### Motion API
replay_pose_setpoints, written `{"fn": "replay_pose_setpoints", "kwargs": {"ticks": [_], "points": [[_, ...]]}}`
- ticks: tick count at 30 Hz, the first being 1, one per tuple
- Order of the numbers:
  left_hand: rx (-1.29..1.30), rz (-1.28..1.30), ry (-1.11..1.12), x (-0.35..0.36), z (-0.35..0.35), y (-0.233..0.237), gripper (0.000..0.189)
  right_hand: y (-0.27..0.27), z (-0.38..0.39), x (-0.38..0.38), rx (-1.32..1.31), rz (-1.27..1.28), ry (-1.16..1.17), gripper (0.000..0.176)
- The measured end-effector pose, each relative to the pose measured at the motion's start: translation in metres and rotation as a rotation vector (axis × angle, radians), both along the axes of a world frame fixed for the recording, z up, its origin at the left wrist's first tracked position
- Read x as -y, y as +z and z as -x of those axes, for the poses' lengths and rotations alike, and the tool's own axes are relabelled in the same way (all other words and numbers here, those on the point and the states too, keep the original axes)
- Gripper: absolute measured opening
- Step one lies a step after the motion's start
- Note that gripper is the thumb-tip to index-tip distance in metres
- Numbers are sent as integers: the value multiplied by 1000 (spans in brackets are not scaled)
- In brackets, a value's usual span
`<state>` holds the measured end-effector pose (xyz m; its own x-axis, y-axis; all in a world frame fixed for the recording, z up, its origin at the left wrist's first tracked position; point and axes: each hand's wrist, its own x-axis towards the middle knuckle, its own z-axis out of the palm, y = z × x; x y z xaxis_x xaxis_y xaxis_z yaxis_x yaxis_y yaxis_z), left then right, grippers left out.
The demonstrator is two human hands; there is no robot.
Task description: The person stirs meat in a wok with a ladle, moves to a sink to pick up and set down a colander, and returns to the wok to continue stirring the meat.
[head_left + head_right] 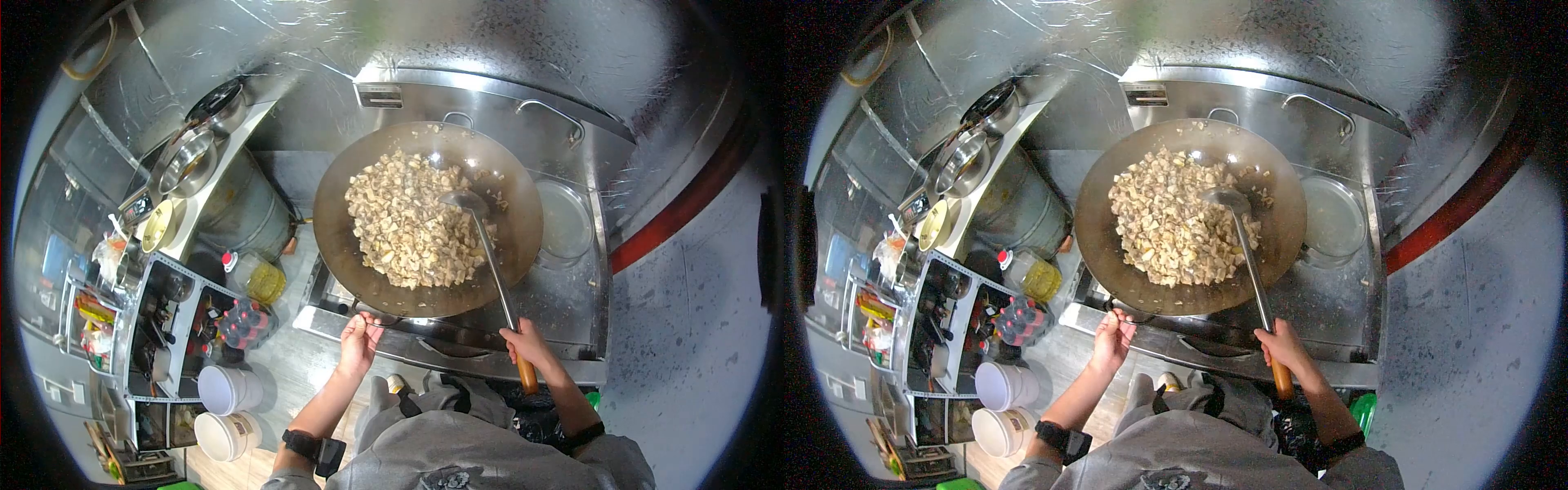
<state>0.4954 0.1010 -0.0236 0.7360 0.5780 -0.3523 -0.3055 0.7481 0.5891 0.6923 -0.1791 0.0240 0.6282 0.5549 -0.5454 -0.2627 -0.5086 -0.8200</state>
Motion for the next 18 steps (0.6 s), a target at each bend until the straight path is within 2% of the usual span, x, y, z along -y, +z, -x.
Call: {"fn": "replay_pose_setpoints", "kwargs": {"ticks": [18], "points": [[-17,-16,-9,-1,0,-2,15,1,0,-1,24,22,-8,22]]}}
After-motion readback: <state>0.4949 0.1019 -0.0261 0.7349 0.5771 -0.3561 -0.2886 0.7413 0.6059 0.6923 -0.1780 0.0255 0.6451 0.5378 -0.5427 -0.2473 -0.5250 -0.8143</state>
